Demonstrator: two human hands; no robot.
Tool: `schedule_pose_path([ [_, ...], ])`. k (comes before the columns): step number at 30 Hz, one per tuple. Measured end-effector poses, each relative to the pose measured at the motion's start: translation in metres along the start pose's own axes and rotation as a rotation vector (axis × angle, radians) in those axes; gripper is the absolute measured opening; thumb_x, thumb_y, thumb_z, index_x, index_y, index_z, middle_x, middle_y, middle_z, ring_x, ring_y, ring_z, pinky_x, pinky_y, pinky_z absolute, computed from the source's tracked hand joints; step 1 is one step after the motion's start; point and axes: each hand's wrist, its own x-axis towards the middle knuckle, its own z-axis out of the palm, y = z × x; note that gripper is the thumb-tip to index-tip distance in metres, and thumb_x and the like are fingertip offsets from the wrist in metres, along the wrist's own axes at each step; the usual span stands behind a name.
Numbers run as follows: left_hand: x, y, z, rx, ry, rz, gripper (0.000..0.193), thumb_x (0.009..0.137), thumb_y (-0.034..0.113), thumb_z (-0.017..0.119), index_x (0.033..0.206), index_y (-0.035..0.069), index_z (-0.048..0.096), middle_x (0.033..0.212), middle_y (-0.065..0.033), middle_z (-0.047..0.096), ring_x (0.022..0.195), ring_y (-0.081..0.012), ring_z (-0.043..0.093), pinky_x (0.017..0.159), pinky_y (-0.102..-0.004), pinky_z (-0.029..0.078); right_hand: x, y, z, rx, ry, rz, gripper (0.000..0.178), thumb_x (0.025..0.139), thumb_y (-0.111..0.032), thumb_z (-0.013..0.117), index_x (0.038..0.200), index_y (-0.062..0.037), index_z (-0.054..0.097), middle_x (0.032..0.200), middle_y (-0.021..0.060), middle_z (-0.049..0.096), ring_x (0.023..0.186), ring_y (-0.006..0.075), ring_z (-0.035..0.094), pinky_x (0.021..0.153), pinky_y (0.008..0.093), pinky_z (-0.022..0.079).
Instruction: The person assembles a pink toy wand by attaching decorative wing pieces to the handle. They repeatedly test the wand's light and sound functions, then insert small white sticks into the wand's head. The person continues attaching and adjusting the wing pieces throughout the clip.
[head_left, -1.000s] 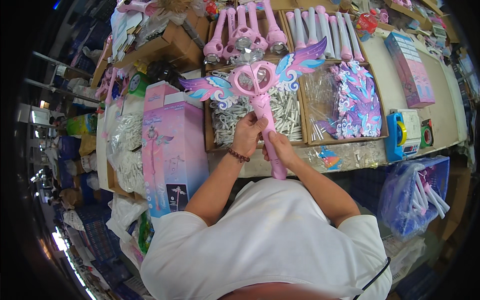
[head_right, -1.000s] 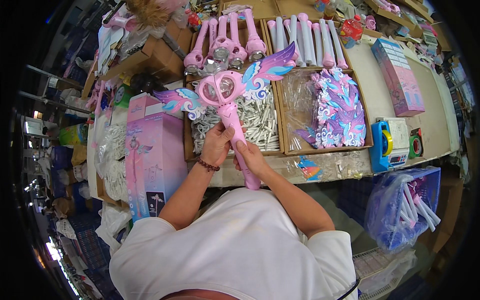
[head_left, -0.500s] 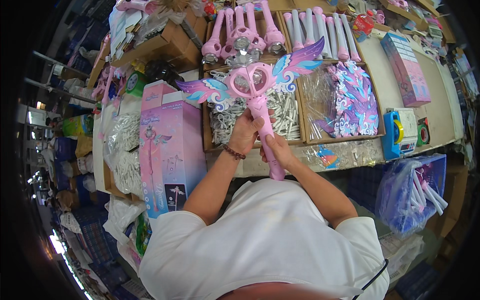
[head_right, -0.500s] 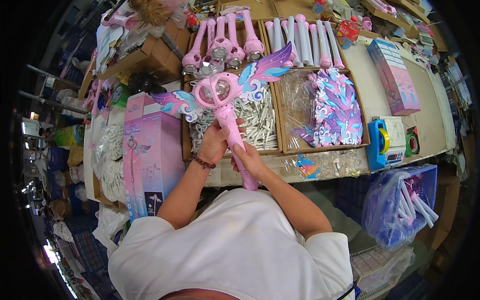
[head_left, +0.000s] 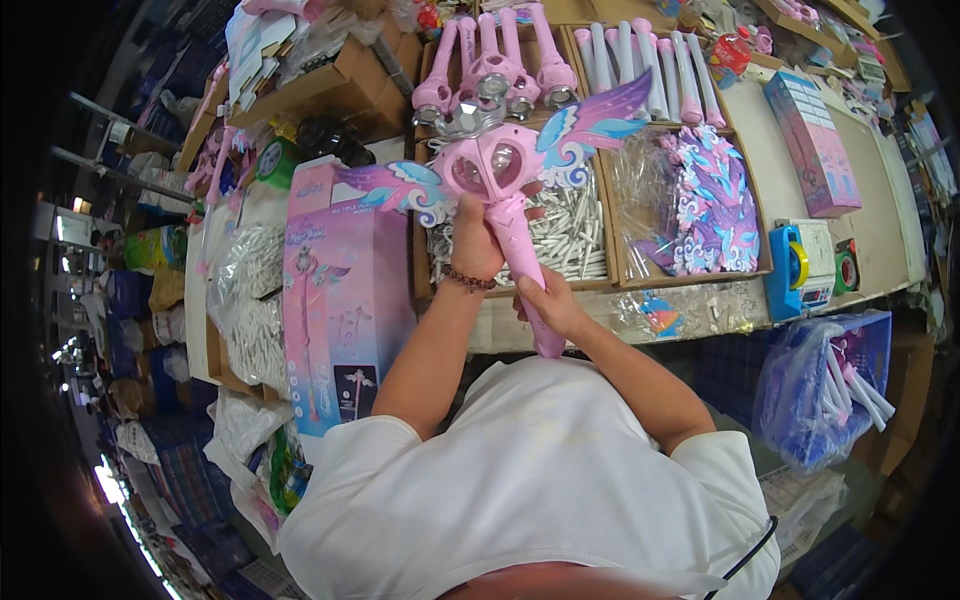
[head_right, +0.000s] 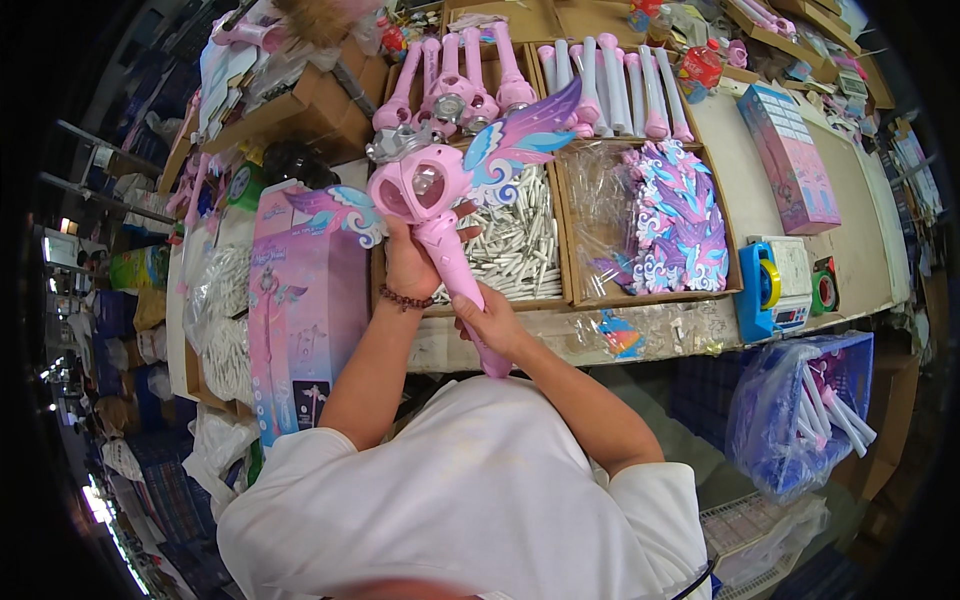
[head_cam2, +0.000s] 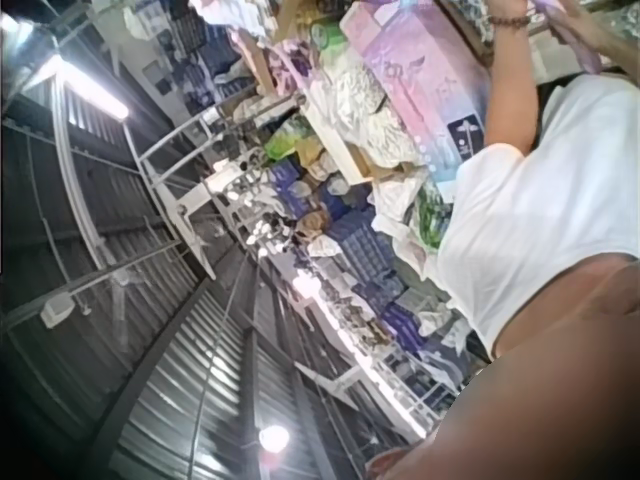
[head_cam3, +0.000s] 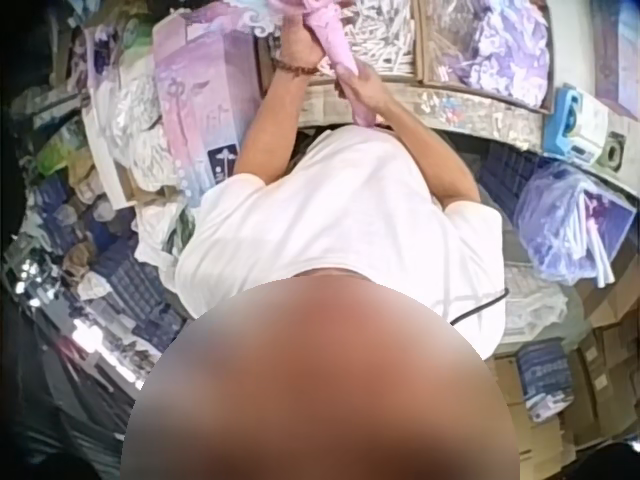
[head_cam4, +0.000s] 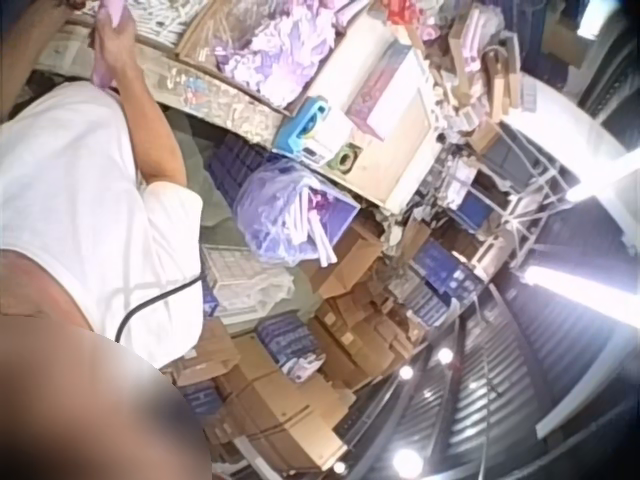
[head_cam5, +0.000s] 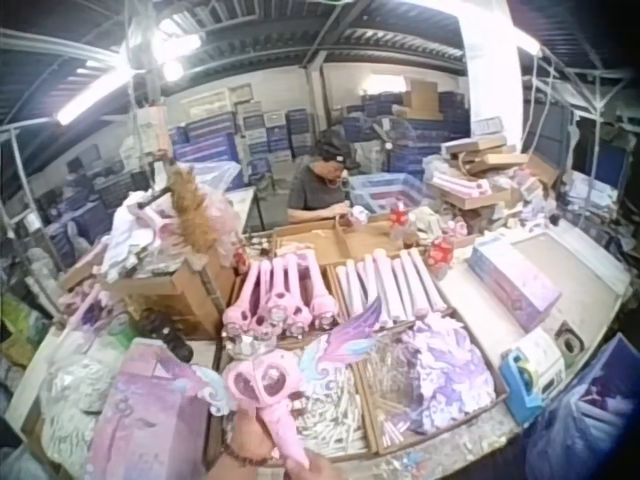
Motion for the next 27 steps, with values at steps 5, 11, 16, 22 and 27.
schedule_pose_path([
  [5,-0.004,0.000,-0.005,0.068,0.045,-0.033,0.082,0.070,0.058,0.070,0.126,0.005,0.045,0.119,-0.0119,0.055,0.100,-0.0317,0.060,0.075,-0.0425,0.055,0.002,0.009,-0.002,-0.015,0.053,-0.056,0.047,0.091,-0.040,0.055,0.117,-0.0016,0.046,0.085,0.0060,0.055,0.072,0.0129,0.054,0.065,0.0281,0.048],
  [11,-0.020,-0.017,-0.020,0.069,0.015,-0.079,0.078,0.071,0.054,0.072,0.124,0.003,0.046,0.115,-0.0100,0.057,0.095,-0.0258,0.061,0.081,-0.0388,0.052,0.025,-0.021,-0.002,0.154,0.346,-0.499,0.056,0.086,-0.030,0.066,0.127,0.0004,0.044,0.113,0.0066,0.057,0.100,0.0154,0.052,0.089,0.0305,0.042],
  [16,-0.038,-0.035,-0.015,-0.030,-0.047,-0.096,0.079,0.066,0.045,0.079,0.125,0.003,0.047,0.119,-0.0062,0.056,0.108,-0.0201,0.055,0.096,-0.0355,0.043,0.020,-0.031,-0.009,0.204,0.233,-0.356,0.060,0.075,-0.043,0.075,0.112,0.0007,0.056,0.102,0.0031,0.059,0.090,0.0120,0.054,0.077,0.0278,0.044],
  [22,-0.042,-0.037,-0.006,-0.046,-0.022,-0.146,0.082,0.061,0.045,0.082,0.123,0.004,0.048,0.118,-0.0044,0.057,0.109,-0.0193,0.054,0.096,-0.0348,0.043,0.011,-0.040,0.002,0.293,0.230,-0.399,0.060,0.073,-0.037,0.078,0.113,0.0022,0.055,0.102,0.0038,0.060,0.090,0.0119,0.055,0.074,0.0269,0.047],
  [27,-0.039,-0.046,-0.001,-0.049,0.077,-0.032,0.073,0.066,0.045,0.080,0.118,0.003,0.051,0.110,-0.0031,0.057,0.100,-0.0149,0.056,0.085,-0.0312,0.047,0.017,-0.042,-0.003,0.204,0.301,-0.322,0.053,0.073,-0.021,0.078,0.114,0.0025,0.054,0.105,0.0058,0.060,0.093,0.0138,0.056,0.078,0.0289,0.047],
])
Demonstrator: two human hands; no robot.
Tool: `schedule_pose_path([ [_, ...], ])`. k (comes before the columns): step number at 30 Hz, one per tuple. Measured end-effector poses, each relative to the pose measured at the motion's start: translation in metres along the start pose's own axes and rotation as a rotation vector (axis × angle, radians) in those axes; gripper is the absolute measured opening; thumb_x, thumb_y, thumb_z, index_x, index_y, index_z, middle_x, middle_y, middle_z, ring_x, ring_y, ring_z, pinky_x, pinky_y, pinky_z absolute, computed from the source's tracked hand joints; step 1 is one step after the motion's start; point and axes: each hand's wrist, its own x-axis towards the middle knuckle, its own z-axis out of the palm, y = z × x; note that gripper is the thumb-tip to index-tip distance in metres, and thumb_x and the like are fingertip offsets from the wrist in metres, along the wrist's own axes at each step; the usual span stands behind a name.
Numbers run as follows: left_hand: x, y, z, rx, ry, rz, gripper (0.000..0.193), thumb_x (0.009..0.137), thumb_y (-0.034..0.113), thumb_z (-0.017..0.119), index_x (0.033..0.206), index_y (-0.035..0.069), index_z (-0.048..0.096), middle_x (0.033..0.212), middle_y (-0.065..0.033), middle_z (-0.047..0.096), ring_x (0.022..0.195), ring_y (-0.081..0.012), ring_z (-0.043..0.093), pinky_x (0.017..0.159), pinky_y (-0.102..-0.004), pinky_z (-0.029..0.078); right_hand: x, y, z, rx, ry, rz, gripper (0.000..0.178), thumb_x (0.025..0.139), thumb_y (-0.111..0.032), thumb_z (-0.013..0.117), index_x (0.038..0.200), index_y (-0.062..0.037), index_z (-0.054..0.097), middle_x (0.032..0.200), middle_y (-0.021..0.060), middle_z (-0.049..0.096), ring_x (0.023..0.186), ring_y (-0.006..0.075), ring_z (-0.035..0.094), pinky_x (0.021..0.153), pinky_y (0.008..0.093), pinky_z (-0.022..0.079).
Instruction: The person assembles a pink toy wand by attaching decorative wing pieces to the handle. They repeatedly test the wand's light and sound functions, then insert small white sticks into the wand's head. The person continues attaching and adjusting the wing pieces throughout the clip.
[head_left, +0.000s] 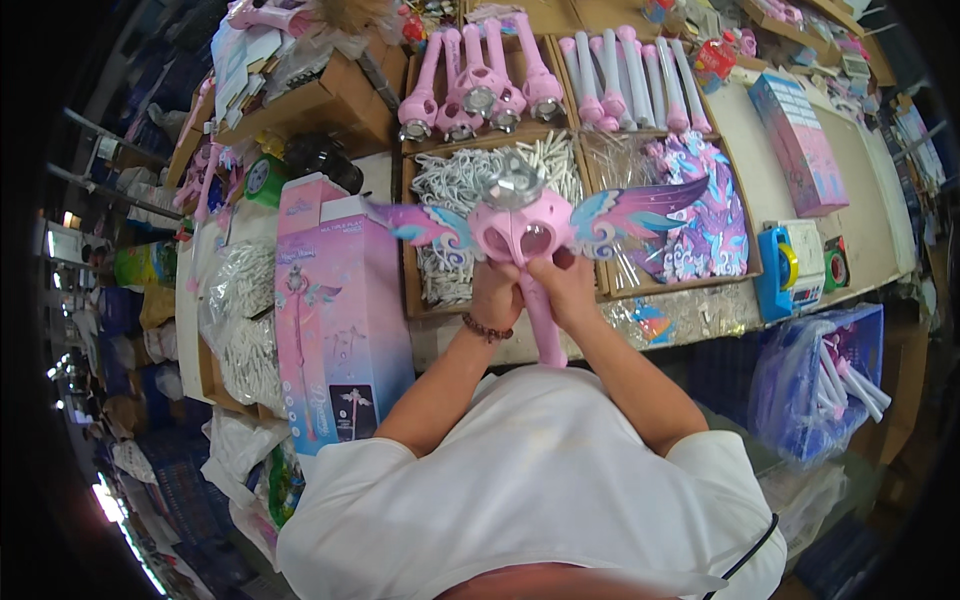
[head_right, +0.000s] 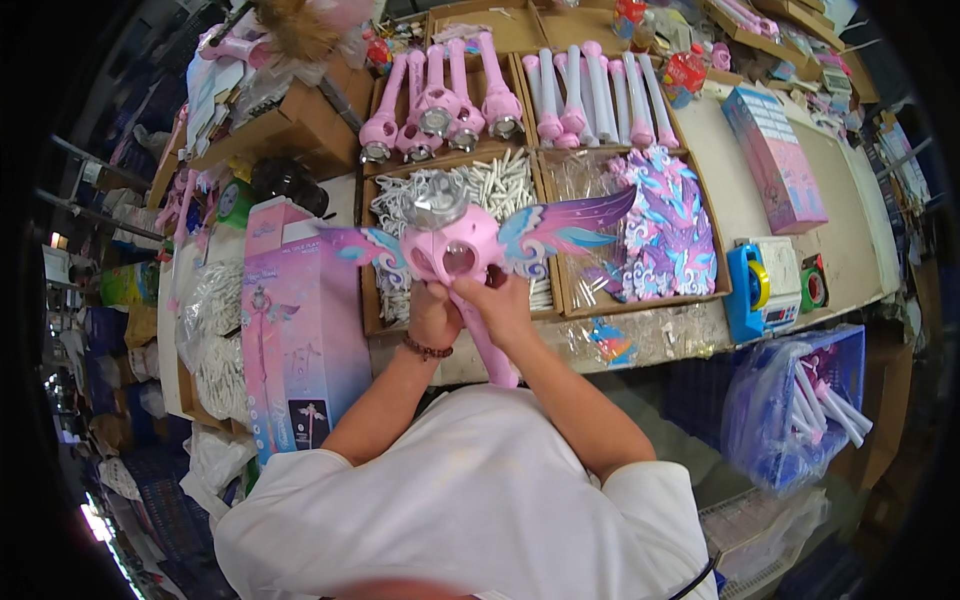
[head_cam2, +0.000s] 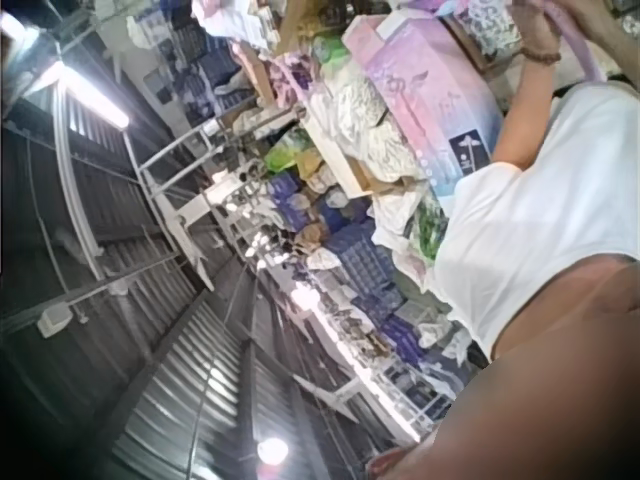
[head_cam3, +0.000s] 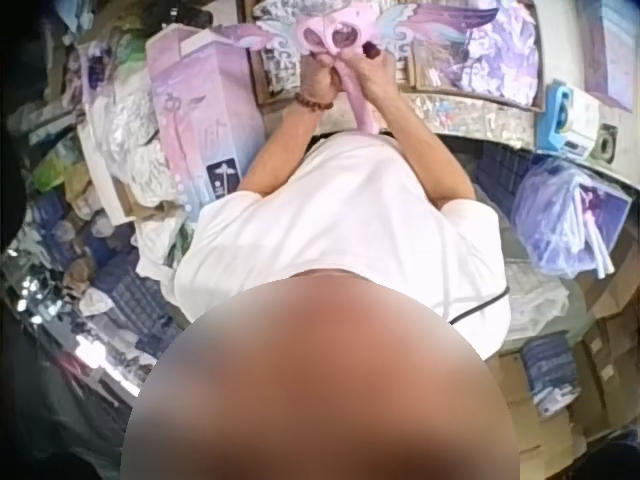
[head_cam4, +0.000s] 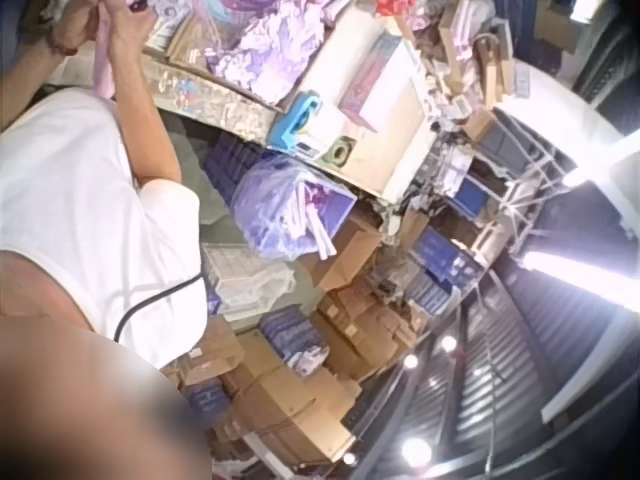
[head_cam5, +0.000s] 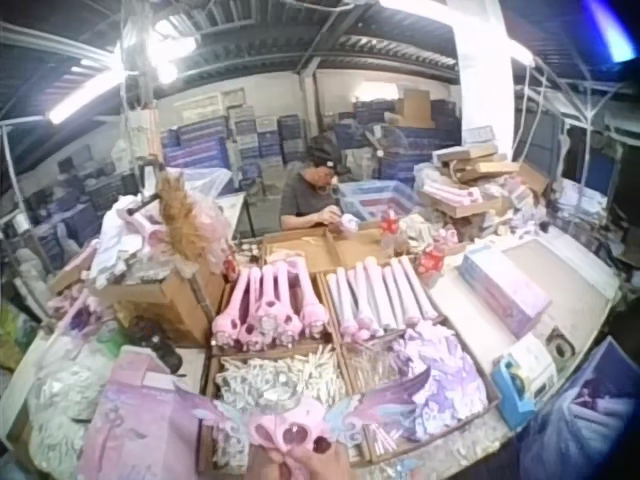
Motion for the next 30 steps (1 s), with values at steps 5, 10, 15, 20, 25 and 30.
schedule_pose_path([
  [5,0.004,0.009,0.005,-0.059,-0.035,-0.032,0.073,0.069,0.047,0.077,0.124,0.007,0.049,0.120,-0.0027,0.055,0.111,-0.0192,0.053,0.096,-0.0368,0.043,0.008,-0.025,0.018,-0.060,0.009,-0.159,0.056,0.067,-0.015,0.082,0.113,0.0015,0.054,0.105,0.0087,0.061,0.095,0.0166,0.058,0.084,0.0308,0.048],
  [10,0.009,0.024,0.013,0.050,-0.057,0.035,0.071,0.070,0.044,0.076,0.126,0.009,0.048,0.123,-0.0028,0.054,0.114,-0.0203,0.051,0.098,-0.0377,0.041,0.008,-0.048,0.022,-0.093,0.000,-0.145,0.059,0.064,-0.014,0.084,0.112,0.0019,0.054,0.107,0.0098,0.060,0.097,0.0180,0.058,0.086,0.0312,0.047],
  [15,0.013,0.017,0.004,-0.077,-0.039,0.000,0.073,0.071,0.041,0.077,0.127,0.007,0.046,0.123,-0.0037,0.053,0.113,-0.0205,0.051,0.097,-0.0377,0.042,0.017,-0.043,0.022,-0.197,0.004,-0.137,0.065,0.063,-0.013,0.084,0.117,0.0024,0.052,0.111,0.0110,0.058,0.101,0.0192,0.056,0.088,0.0329,0.046],
  [20,0.024,0.013,0.000,-0.127,0.048,-0.012,0.070,0.074,0.039,0.075,0.127,0.005,0.044,0.118,-0.0053,0.055,0.107,-0.0208,0.054,0.093,-0.0373,0.045,0.025,-0.030,0.009,-0.455,-0.002,-0.052,0.065,0.071,-0.026,0.080,0.119,0.0060,0.050,0.110,0.0134,0.060,0.099,0.0205,0.057,0.087,0.0339,0.046],
  [25,0.048,0.026,-0.023,-0.141,0.225,0.140,0.054,0.083,0.047,0.060,0.119,0.008,0.050,0.107,-0.0057,0.058,0.096,-0.0222,0.056,0.086,-0.0389,0.046,0.005,-0.024,-0.035,-1.109,-0.452,0.328,0.071,0.073,-0.042,0.072,0.122,0.0034,0.048,0.105,0.0213,0.063,0.094,0.0321,0.062,0.082,0.0416,0.047],
  [30,0.043,0.021,-0.002,-0.113,0.321,0.217,0.048,0.087,0.041,0.058,0.120,0.008,0.049,0.111,-0.0053,0.057,0.100,-0.0206,0.054,0.088,-0.0376,0.045,0.001,-0.010,-0.045,-0.876,-0.301,0.272,0.060,0.074,-0.029,0.074,0.122,-0.0027,0.050,0.099,0.0199,0.064,0.086,0.0303,0.064,0.076,0.0375,0.049],
])
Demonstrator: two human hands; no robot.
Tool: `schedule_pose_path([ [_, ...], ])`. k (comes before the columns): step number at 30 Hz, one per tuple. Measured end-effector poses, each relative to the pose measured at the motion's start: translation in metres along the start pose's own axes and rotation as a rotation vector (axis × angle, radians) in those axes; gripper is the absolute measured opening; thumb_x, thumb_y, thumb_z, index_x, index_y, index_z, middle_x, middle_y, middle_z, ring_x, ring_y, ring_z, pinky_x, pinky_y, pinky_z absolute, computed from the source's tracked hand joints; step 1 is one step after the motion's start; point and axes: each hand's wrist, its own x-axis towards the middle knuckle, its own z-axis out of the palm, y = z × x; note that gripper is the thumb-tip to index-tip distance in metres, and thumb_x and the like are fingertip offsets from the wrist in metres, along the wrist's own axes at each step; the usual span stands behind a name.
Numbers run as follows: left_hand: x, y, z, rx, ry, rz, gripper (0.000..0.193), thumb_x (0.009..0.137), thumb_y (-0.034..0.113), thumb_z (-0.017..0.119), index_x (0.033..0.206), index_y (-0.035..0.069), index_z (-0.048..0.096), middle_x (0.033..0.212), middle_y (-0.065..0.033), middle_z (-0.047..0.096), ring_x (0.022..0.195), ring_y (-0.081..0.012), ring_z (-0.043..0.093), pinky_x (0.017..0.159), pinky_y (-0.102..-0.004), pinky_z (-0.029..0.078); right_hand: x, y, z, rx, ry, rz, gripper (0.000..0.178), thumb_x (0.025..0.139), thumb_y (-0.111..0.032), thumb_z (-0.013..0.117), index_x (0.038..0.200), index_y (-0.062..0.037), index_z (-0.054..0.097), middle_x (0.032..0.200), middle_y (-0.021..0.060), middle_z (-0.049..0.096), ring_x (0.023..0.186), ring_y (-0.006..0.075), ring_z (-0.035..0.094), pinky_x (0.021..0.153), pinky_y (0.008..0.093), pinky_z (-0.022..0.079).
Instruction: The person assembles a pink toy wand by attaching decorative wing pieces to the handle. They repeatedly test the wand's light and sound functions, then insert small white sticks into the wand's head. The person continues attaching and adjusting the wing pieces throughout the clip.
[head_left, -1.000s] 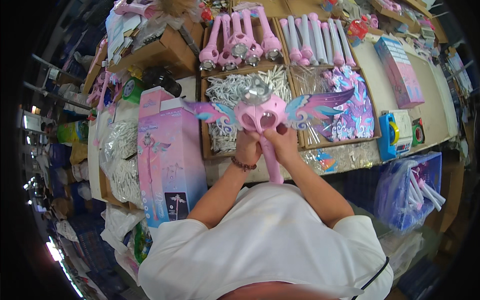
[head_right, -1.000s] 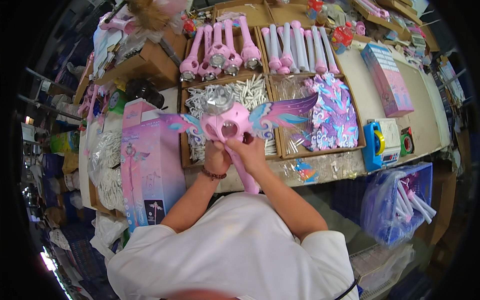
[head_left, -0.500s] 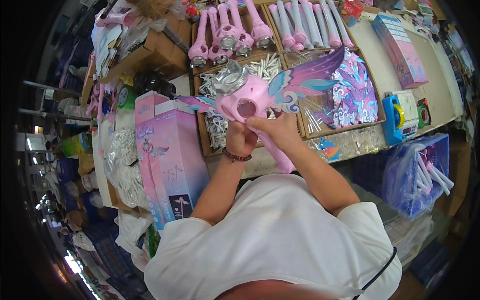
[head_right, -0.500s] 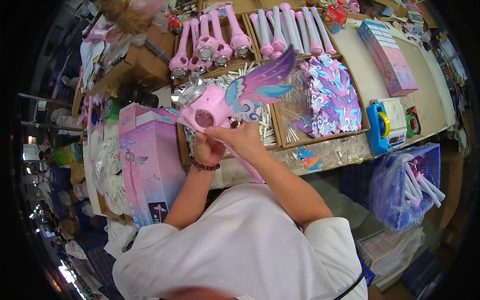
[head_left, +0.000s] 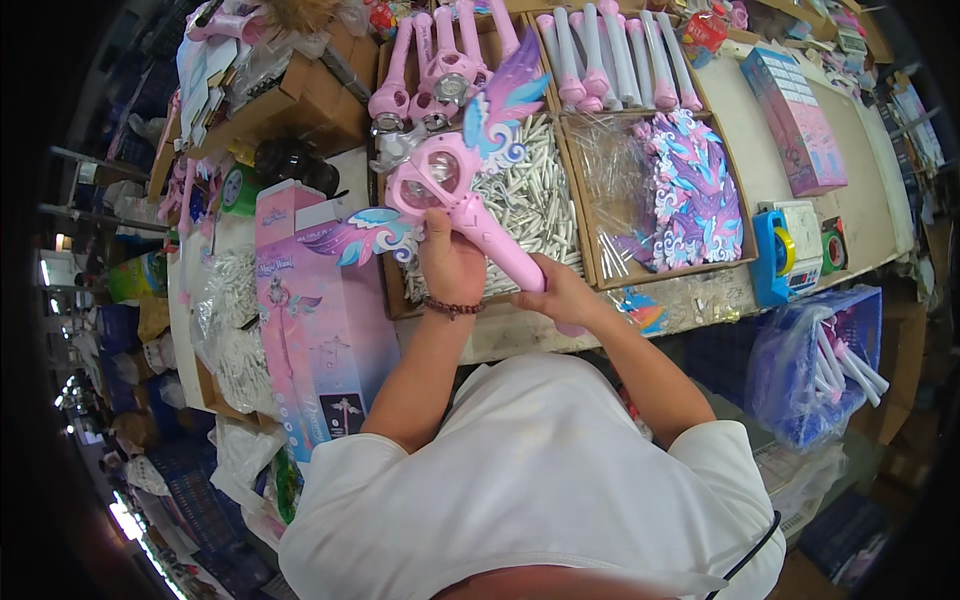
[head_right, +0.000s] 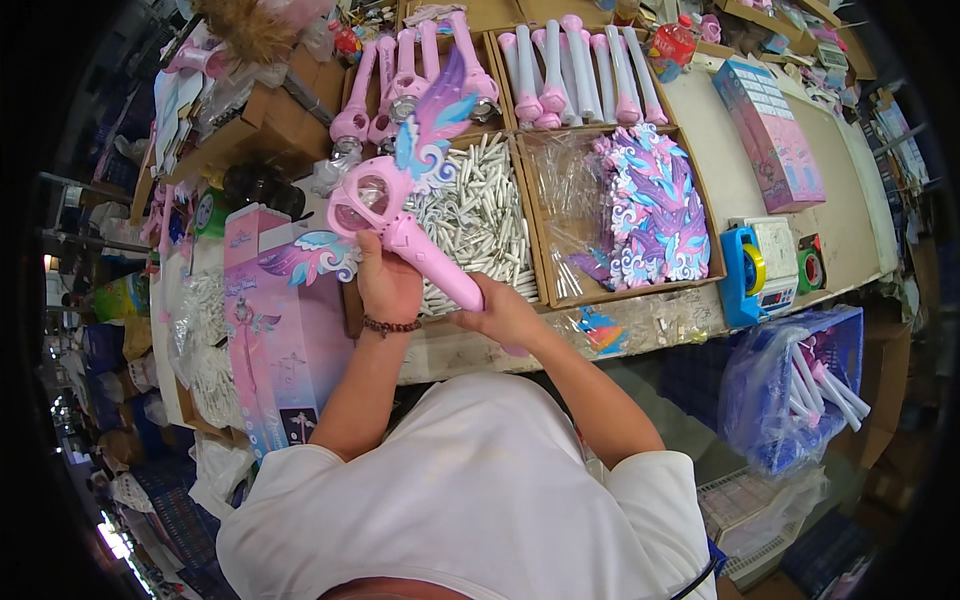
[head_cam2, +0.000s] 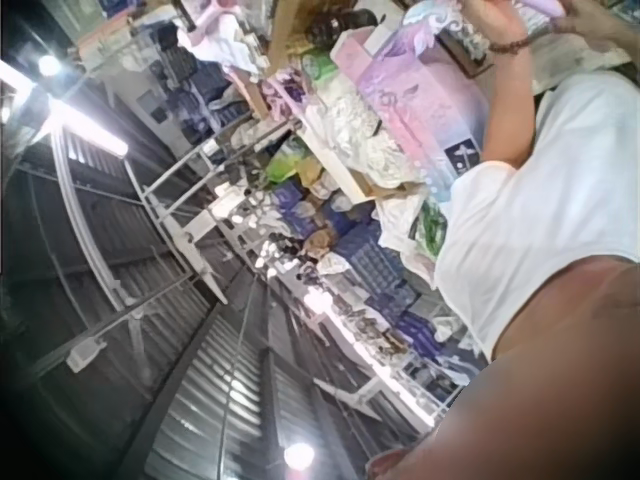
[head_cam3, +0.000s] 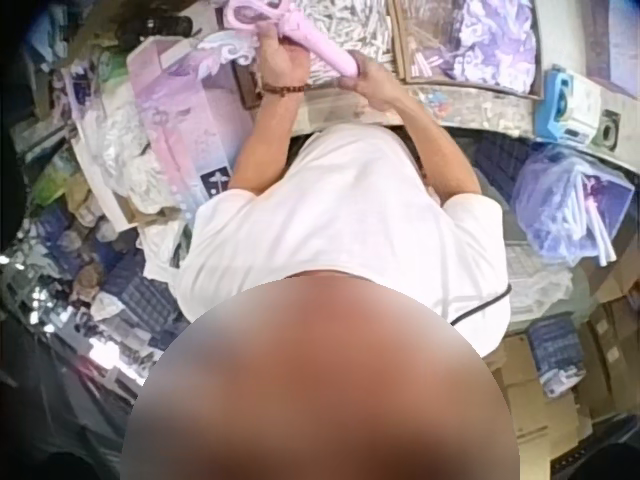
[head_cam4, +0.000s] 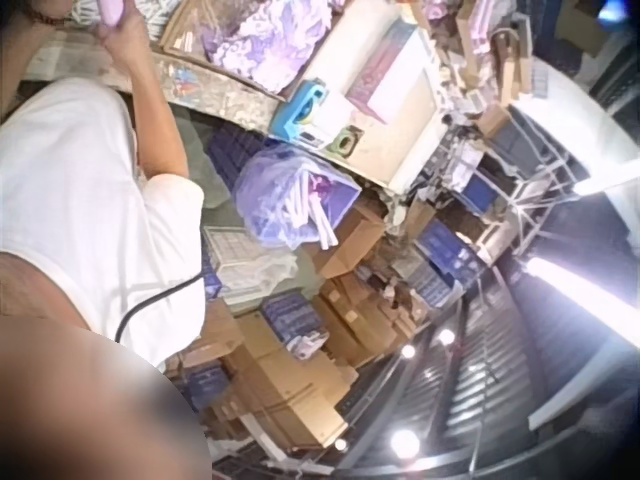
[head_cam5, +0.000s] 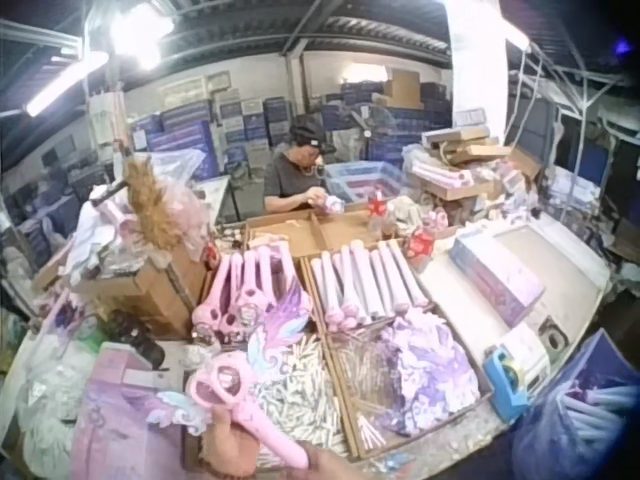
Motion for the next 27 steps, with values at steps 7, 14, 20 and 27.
schedule_pose_path([
  [7,-0.037,-0.030,0.005,0.648,-0.121,-0.119,0.046,0.087,0.013,0.063,0.126,-0.002,0.045,0.121,-0.0098,0.055,0.107,-0.0139,0.052,0.087,-0.0302,0.045,0.022,-0.015,-0.054,-0.811,0.768,-0.428,0.041,0.074,-0.017,0.072,0.109,-0.0057,0.055,0.084,0.0135,0.062,0.073,0.0333,0.061,0.063,0.0419,0.048],
  [14,-0.060,-0.041,-0.044,0.754,-0.319,-0.610,0.039,0.091,0.016,0.058,0.124,-0.002,0.049,0.109,-0.0116,0.064,0.088,-0.0172,0.064,0.077,-0.0283,0.051,0.027,-0.045,-0.095,-0.311,0.364,0.006,0.049,0.083,-0.041,0.065,0.106,0.0002,0.054,0.073,0.0059,0.059,0.059,0.0172,0.057,0.055,0.0337,0.048],
  [20,-0.060,-0.036,-0.055,0.817,-0.300,-0.570,0.036,0.091,0.015,0.058,0.122,-0.001,0.051,0.106,-0.0092,0.064,0.087,-0.0137,0.062,0.075,-0.0264,0.050,0.033,-0.066,-0.089,-0.327,0.411,-0.151,0.052,0.078,-0.033,0.073,0.112,0.0015,0.055,0.079,0.0095,0.063,0.068,0.0178,0.058,0.064,0.0337,0.048],
  [27,-0.075,-0.042,-0.064,0.763,-0.317,-0.525,0.034,0.090,0.012,0.058,0.120,-0.002,0.051,0.104,-0.0086,0.064,0.083,-0.0115,0.061,0.072,-0.0249,0.050,0.030,-0.190,-0.121,-0.002,0.386,-0.550,0.034,0.081,-0.031,0.071,0.094,-0.0032,0.055,0.069,0.0002,0.058,0.054,0.0073,0.054,0.047,0.0229,0.044],
])
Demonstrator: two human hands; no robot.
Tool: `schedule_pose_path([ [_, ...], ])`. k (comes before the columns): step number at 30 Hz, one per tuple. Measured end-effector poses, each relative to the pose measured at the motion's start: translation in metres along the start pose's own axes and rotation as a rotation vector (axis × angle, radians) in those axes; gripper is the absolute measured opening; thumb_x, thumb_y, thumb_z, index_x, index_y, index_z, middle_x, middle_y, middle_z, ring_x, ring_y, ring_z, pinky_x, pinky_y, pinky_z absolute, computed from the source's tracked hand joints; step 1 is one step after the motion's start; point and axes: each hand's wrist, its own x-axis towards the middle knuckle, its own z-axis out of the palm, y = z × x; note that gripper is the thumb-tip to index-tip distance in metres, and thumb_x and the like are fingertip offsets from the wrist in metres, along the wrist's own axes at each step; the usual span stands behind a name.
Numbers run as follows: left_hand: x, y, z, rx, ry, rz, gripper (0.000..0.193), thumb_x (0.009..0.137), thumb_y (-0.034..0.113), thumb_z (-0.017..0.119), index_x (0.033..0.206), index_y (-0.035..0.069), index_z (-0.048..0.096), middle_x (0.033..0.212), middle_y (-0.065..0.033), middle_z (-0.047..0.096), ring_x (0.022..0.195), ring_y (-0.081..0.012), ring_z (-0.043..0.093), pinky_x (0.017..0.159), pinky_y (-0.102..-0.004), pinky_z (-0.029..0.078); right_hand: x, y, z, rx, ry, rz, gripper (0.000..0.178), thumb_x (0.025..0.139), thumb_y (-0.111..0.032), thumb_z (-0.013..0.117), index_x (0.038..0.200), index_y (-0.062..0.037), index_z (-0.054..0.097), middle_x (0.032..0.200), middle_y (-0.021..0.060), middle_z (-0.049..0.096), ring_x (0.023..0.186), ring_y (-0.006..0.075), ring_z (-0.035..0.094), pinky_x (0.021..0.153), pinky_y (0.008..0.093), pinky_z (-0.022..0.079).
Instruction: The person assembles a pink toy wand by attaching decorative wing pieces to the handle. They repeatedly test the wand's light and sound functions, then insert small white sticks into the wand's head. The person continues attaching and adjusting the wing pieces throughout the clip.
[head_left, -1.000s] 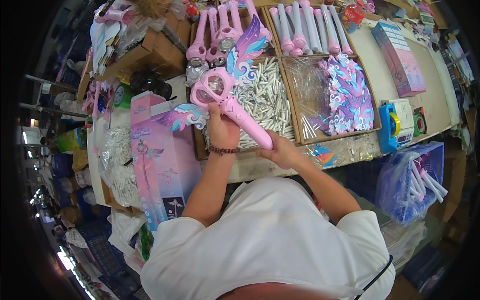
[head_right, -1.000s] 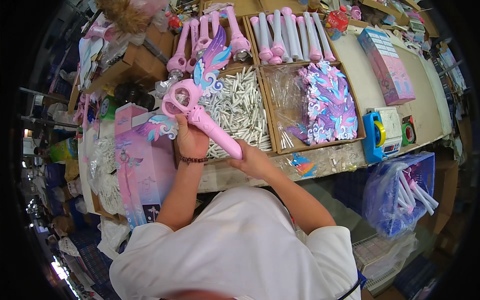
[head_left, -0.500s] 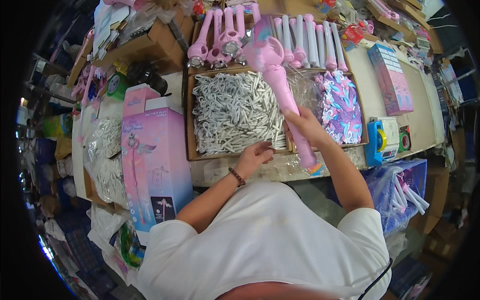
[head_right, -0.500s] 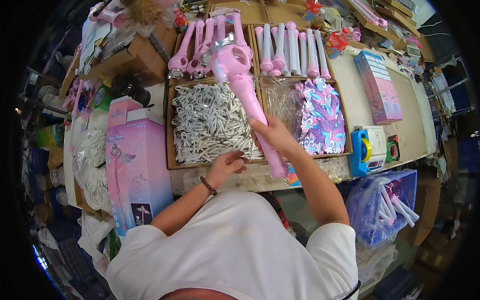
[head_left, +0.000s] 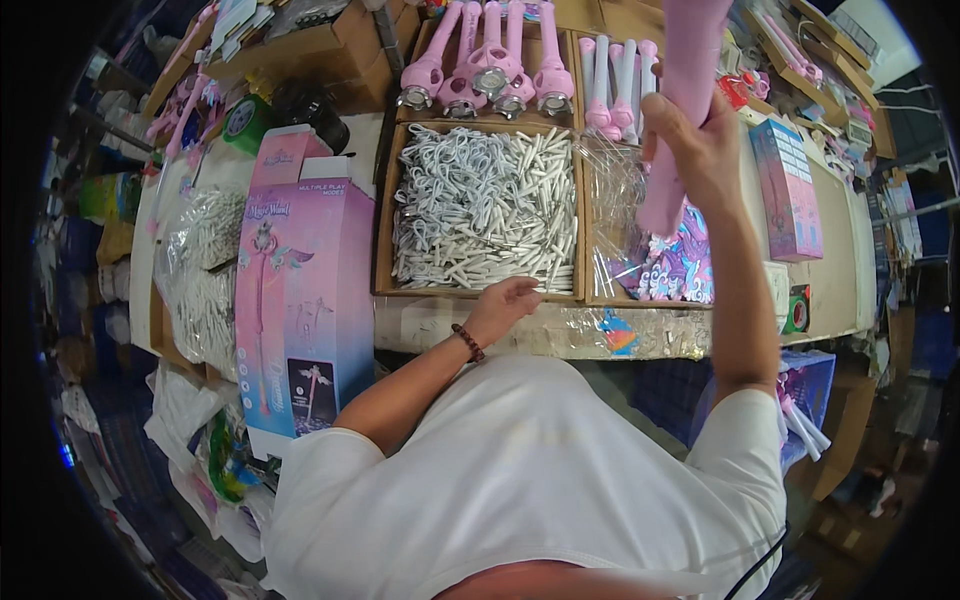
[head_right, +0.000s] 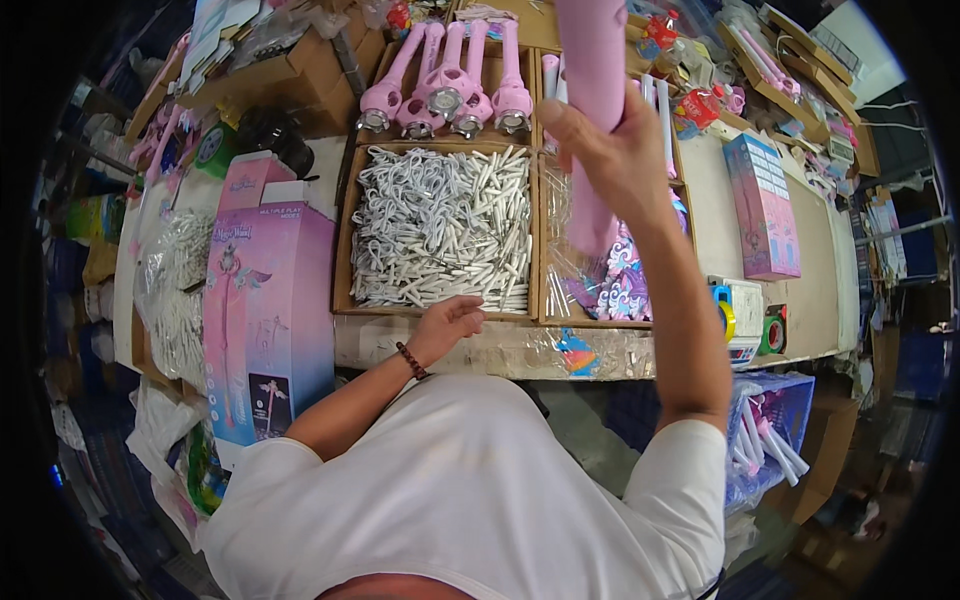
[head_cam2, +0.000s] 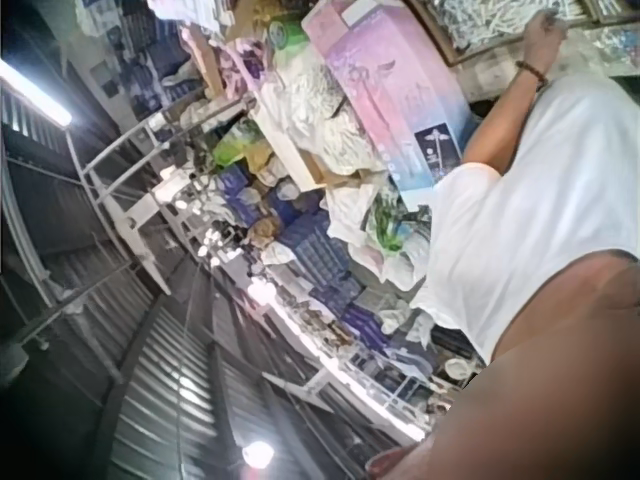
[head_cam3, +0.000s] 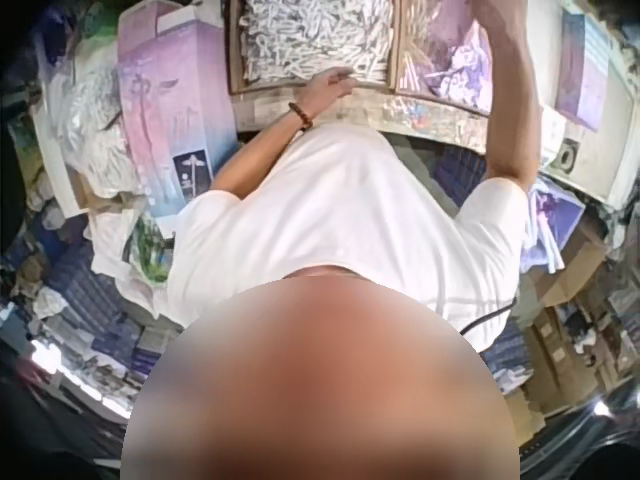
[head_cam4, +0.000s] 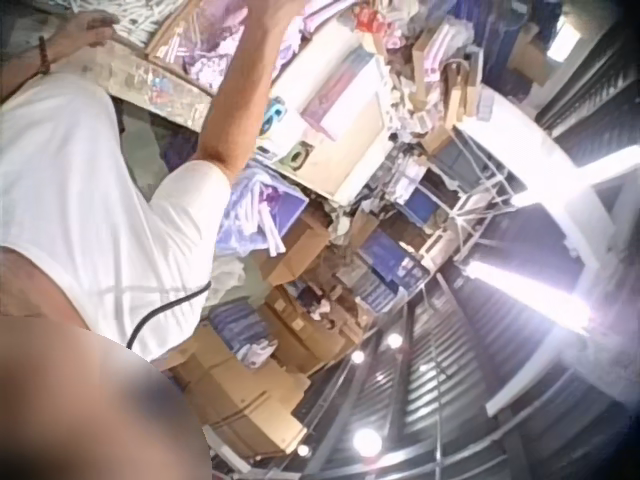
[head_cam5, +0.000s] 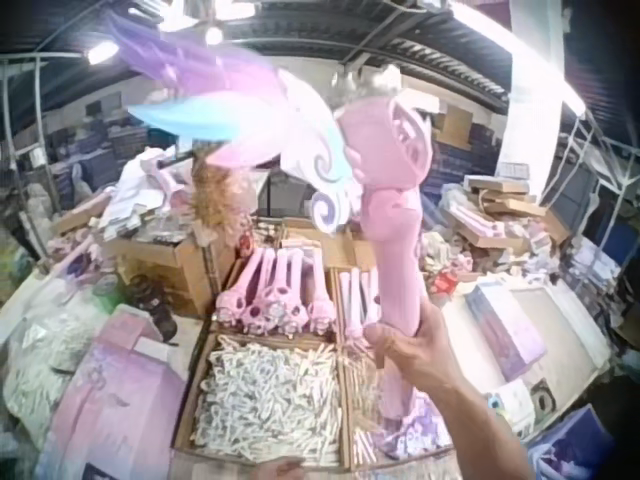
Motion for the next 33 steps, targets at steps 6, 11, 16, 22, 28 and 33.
schedule_pose_path([
  [6,-0.007,-0.016,-0.002,-0.022,0.051,0.016,0.033,0.090,0.014,0.058,0.120,0.000,0.052,0.103,-0.0092,0.064,0.079,-0.0118,0.061,0.070,-0.0258,0.051,0.055,0.010,-0.109,-1.922,-0.651,0.118,0.029,0.067,-0.018,0.071,0.093,-0.0091,0.063,0.081,0.0132,0.066,0.077,0.0295,0.065,0.070,0.0409,0.051],
  [11,-0.009,-0.015,0.001,-0.124,0.174,-0.078,0.032,0.091,0.017,0.057,0.118,0.001,0.053,0.103,-0.0109,0.065,0.080,-0.0130,0.062,0.070,-0.0259,0.051,0.056,-0.040,-0.084,-1.180,-0.454,0.026,0.034,0.066,-0.017,0.073,0.095,-0.0050,0.062,0.075,0.0142,0.066,0.066,0.0272,0.066,0.062,0.0371,0.052],
  [16,-0.007,-0.012,0.012,-0.057,0.085,0.013,0.032,0.092,0.019,0.056,0.118,0.000,0.053,0.102,-0.0108,0.065,0.079,-0.0133,0.063,0.070,-0.0262,0.052,0.062,-0.035,-0.119,-1.458,-0.557,0.126,0.035,0.067,-0.017,0.074,0.096,-0.0017,0.061,0.069,0.0107,0.063,0.059,0.0206,0.063,0.058,0.0332,0.051],
  [22,-0.009,-0.016,0.007,-0.183,0.226,-0.042,0.033,0.092,0.018,0.056,0.119,0.000,0.052,0.100,-0.0102,0.065,0.077,-0.0133,0.062,0.070,-0.0266,0.052,0.027,-0.027,-0.117,-0.851,-0.495,0.317,0.034,0.066,-0.013,0.074,0.094,-0.0005,0.060,0.077,0.0055,0.063,0.064,0.0162,0.060,0.060,0.0308,0.050],
  [28,0.001,-0.004,0.005,-0.117,0.261,0.005,0.036,0.091,0.021,0.057,0.120,-0.001,0.053,0.098,-0.0094,0.066,0.077,-0.0121,0.062,0.068,-0.0255,0.052,0.007,0.032,-0.094,-1.188,-0.191,0.172,0.043,0.071,-0.030,0.074,0.101,-0.0022,0.060,0.081,0.0124,0.066,0.072,0.0241,0.064,0.065,0.0395,0.049],
  [33,0.010,0.030,0.022,-0.217,0.175,0.077,0.038,0.093,0.022,0.055,0.121,-0.002,0.051,0.104,-0.0098,0.064,0.082,-0.0146,0.063,0.072,-0.0268,0.052,-0.059,0.080,-0.024,-0.378,-0.189,0.507,0.043,0.071,-0.027,0.075,0.098,0.0013,0.058,0.076,0.0097,0.061,0.063,0.0170,0.057,0.060,0.0326,0.047],
])
